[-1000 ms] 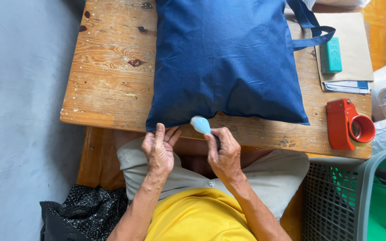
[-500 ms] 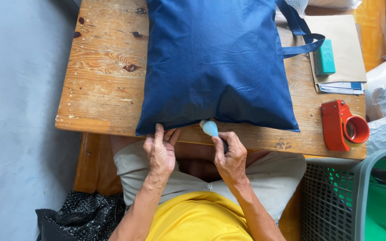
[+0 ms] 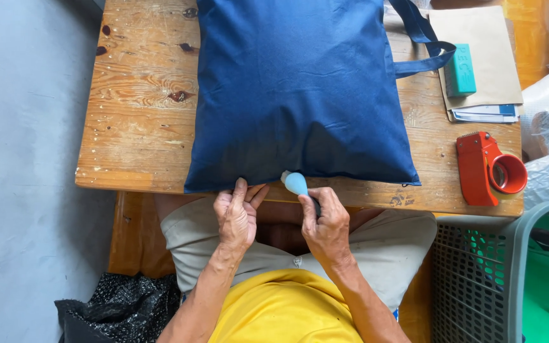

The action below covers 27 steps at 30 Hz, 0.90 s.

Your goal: The person uses a green sponge to wipe the surface of a blue tote bag placed on a wooden table. They then use a small brush to clean the bag's handles and edges. Finally, they place a packaged pillow on top of the bag.

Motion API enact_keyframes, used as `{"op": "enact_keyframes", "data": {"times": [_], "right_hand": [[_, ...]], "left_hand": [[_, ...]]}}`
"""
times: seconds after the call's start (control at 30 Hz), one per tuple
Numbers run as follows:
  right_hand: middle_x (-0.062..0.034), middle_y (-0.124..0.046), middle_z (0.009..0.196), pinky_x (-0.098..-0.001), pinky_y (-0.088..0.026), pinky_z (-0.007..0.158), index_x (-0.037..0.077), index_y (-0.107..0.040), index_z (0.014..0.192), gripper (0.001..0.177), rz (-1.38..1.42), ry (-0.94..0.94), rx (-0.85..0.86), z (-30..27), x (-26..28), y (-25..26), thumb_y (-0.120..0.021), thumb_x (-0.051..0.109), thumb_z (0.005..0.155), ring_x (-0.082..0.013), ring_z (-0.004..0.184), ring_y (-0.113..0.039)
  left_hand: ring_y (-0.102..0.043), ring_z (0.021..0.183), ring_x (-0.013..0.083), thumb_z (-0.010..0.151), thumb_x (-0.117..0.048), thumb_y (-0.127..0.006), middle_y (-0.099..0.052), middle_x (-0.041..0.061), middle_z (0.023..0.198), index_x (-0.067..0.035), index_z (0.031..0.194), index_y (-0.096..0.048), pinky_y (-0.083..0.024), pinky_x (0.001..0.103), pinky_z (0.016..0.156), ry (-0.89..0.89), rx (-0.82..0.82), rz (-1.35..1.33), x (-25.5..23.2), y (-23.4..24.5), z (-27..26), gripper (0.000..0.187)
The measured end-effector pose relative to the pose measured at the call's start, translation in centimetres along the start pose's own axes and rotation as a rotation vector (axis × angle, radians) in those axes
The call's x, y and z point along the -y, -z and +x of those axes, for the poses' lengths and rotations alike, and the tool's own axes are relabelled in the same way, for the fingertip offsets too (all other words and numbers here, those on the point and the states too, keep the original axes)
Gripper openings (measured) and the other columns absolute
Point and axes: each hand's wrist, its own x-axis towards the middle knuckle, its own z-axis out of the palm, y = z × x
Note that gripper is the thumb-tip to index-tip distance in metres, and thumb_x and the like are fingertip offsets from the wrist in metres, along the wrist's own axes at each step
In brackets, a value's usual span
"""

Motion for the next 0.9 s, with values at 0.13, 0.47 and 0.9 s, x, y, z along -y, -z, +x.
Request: {"op": "enact_keyframes", "data": {"times": [0.13,0.47,0.9], "right_hand": [[-0.0059,-0.062,0.078,-0.0341,-0.057,0.067,0.007,-0.067,0.099,0.012,0.052,0.0,-0.028,0.9,1.5,0.3,-0.065,0.018,0.102,-0.0282,0.071,-0.069],[-0.0094,-0.062,0.074,-0.0391,-0.056,0.063,0.006,-0.066,0.096,0.015,-0.002,-0.048,-0.072,1.0,-0.7,1.4,-0.065,0.019,0.103,-0.0308,0.068,-0.068],[-0.0093,-0.063,0.075,-0.0393,-0.058,0.068,0.008,-0.067,0.095,0.014,-0.05,-0.014,-0.094,-0.1,-2.3,-0.6,-0.069,0.02,0.1,-0.0339,0.073,-0.07]], "left_hand": [[-0.078,0.094,0.0359,0.098,-0.008,-0.069,-0.078,0.019,0.095,-0.002,0.098,-0.068,-0.06,0.059,0.093,0.049,0.063,0.035,-0.3,-3.6,-1.3,0.006],[-0.077,0.096,0.037,0.099,-0.005,-0.066,-0.077,0.021,0.097,-0.001,0.106,-0.066,-0.058,0.06,0.096,0.008,0.06,0.041,1.2,-0.5,0.5,0.007],[-0.075,0.101,0.0378,0.101,-0.004,-0.061,-0.076,0.025,0.098,0.003,0.104,-0.069,-0.057,0.059,0.1,0.024,0.182,0.026,2.5,-0.8,0.5,0.011]]}}
